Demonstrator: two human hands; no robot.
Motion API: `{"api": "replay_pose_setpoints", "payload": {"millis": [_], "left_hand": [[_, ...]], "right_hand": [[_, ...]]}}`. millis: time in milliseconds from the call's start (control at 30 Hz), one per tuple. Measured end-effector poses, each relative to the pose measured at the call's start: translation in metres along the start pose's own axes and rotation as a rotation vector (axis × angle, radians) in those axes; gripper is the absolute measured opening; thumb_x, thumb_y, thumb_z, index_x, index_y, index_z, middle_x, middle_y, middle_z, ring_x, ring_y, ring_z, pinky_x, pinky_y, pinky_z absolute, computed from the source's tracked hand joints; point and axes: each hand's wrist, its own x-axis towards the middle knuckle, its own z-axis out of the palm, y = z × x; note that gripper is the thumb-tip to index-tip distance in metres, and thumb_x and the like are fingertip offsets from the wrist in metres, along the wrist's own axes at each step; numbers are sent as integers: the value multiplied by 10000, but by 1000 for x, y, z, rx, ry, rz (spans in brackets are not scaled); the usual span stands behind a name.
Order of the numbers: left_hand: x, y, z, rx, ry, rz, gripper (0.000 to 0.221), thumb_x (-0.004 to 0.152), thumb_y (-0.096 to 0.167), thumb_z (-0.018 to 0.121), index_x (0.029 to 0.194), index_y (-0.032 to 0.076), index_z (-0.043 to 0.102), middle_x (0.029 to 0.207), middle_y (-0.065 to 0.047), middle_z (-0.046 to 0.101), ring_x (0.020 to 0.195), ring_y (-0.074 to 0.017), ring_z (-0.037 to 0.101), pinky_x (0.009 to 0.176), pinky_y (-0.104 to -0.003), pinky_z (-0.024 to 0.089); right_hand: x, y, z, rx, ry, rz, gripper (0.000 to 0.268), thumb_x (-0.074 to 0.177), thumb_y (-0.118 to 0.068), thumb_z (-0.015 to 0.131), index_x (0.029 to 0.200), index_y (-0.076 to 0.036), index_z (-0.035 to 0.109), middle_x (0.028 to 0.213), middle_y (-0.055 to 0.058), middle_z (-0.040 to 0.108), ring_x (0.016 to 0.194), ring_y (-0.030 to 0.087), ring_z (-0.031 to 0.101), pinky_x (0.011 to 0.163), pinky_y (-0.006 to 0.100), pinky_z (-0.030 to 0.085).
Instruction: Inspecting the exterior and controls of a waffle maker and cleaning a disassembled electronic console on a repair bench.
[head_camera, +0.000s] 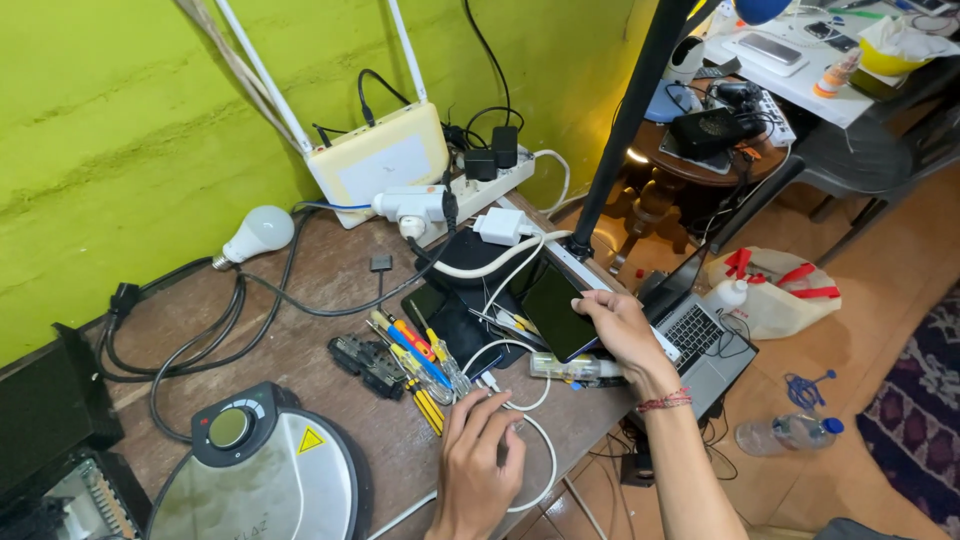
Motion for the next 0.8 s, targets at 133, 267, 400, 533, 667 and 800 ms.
{"api": "replay_pose_setpoints", "payload": {"millis": [133, 267, 400, 533, 667, 800], "left_hand": [[5, 3, 3, -8, -5, -15, 236, 819, -17, 654, 1022, 47, 757, 1163, -102, 748, 1157, -319, 623, 977, -461, 517], [5, 7, -1, -2, 44, 20, 228, 818, -41, 650, 1003, 49, 750, 1150, -101, 739, 1142, -317, 625, 974, -461, 520], [-5, 3, -5, -23, -23, -60, 254, 803, -42, 668, 1026, 49, 752, 1189, -108, 740, 1181, -314, 610, 977, -454, 527], [-4, 7, -18, -7, 19, -40, 277, 791, -53, 647, 1012, 75, 753, 1178, -87, 737, 1159, -301, 616, 986, -448, 512], [-9, 4, -22, -15, 14, 20, 248, 802, -18, 650, 1030, 44, 725, 1161, -100, 726, 1150, -317, 603, 982, -463, 506], [-16, -3, -22, 14, 5, -6, 233, 812, -9, 667, 1025, 45, 744, 1163, -106, 729, 1176, -322, 598, 977, -478, 512]], "right_hand": [[-8, 20, -9, 369, -70, 64, 55, 1003, -88, 574, 975, -47, 596, 893, 93, 643, 781, 204, 668, 663, 305, 597], [-27, 27, -4, 803, -369, 75, 144, 988, -125, 462, 1121, -84, 425, 1341, 417, 545, 1047, 637, 642, 728, 706, 586], [-49, 10, 16, 684, -381, 89, 106, 970, -106, 495, 976, -79, 392, 1267, 443, 505, 974, 595, 693, 622, 604, 663], [-49, 3, 41, 366, -351, 65, 123, 989, -78, 452, 994, -115, 335, 939, 381, 637, 847, 452, 712, 510, 456, 613], [-49, -10, 60, -43, -339, -51, 113, 1016, -120, 499, 997, -123, 388, 866, 155, 551, 639, 263, 598, 456, 303, 556], [-44, -13, 80, -621, -240, -312, 176, 927, -273, 559, 1078, -190, 519, 1053, 36, 505, 976, 183, 517, 846, 369, 414]]}}
